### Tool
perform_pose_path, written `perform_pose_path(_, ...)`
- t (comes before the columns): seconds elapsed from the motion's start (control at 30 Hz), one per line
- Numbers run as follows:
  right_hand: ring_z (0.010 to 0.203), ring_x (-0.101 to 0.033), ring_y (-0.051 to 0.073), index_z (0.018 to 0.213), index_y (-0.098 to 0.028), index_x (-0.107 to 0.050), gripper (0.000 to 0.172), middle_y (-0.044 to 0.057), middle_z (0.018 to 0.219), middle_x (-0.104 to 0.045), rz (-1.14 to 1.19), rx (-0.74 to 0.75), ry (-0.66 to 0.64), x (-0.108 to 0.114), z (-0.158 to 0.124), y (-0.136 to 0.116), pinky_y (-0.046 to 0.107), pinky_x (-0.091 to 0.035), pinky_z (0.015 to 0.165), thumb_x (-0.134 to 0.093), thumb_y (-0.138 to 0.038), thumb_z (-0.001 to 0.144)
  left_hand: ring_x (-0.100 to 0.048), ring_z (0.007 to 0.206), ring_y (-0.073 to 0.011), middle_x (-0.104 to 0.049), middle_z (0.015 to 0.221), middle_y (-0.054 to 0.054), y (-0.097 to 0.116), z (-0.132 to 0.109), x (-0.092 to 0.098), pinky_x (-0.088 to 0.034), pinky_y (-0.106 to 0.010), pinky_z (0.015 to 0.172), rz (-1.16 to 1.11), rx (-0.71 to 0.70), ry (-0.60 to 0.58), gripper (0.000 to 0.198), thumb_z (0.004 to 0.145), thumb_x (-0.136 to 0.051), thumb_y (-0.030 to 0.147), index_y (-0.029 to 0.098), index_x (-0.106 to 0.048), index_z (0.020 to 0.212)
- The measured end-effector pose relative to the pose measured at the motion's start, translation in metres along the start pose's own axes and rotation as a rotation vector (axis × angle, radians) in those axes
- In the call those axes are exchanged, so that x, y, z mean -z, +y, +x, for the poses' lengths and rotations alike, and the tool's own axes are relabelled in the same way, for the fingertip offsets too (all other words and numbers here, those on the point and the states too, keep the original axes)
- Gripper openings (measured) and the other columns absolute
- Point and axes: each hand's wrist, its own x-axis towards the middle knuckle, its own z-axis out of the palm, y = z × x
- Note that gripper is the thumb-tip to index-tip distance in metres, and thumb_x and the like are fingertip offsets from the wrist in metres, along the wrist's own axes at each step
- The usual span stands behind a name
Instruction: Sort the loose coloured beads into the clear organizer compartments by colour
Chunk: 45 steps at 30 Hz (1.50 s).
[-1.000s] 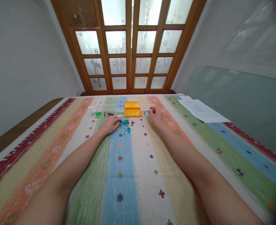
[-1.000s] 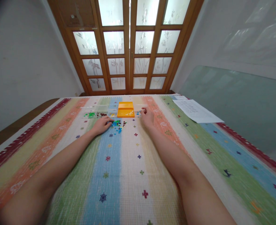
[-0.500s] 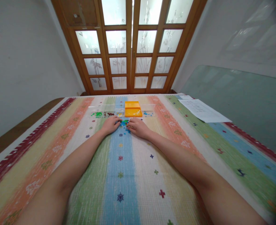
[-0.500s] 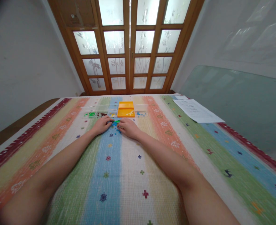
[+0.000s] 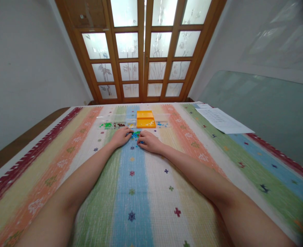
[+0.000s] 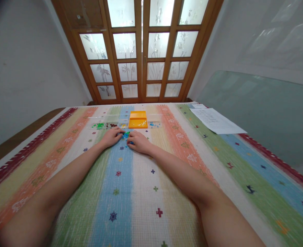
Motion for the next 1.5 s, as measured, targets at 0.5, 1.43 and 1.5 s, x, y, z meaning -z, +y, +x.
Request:
perform_pose_path(0.5, 0.099, -0.055, 0.023, 0.107, -0.022, -0.074, 0.018, 0.007, 0.102, -0.062, 0.004, 0.005, -0.046, 0.021, -0.013, 0.012, 0.036, -0.044, 0.091, -0.067, -0.019, 0.091, -0.066, 0.105, -0.0234, -0.068, 0.115, -0.006, -0.001, 0.000, -0.001, -0.052, -0.038, 0.098, 0.006, -0.011, 0.008, 0.030, 0.098, -0.053, 0.029, 0.026, -0.076, 0.118)
perform_pose_path(1.43, 0.075, -0.061, 0.019, 0.098, -0.019, -0.071, 0.023, 0.004, 0.084, -0.070, 0.385, -0.563, 0.550, 0.019, -0.012, 0.058, 0.031, -0.045, 0.072, -0.058, -0.036, 0.089, -0.066, 0.106, -0.0232, -0.068, 0.117, -0.007, 0.003, -0.002, 0.003, -0.052, -0.036, 0.096, 0.044, -0.029, -0.003, 0.030, 0.099, -0.052, 0.029, 0.024, -0.075, 0.118)
perform_pose_path(1.5, 0.075, -0.060, 0.019, 0.095, -0.019, -0.070, 0.023, 0.005, 0.084, -0.070, 0.351, -0.625, 0.647, 0.024, -0.016, 0.068, 0.031, -0.045, 0.071, -0.059, -0.038, 0.088, -0.065, 0.107, -0.0229, -0.067, 0.119, -0.007, 0.009, -0.003, 0.005, -0.052, -0.036, 0.097, 0.073, -0.058, 0.002, 0.031, 0.099, -0.051, 0.029, 0.025, -0.074, 0.119)
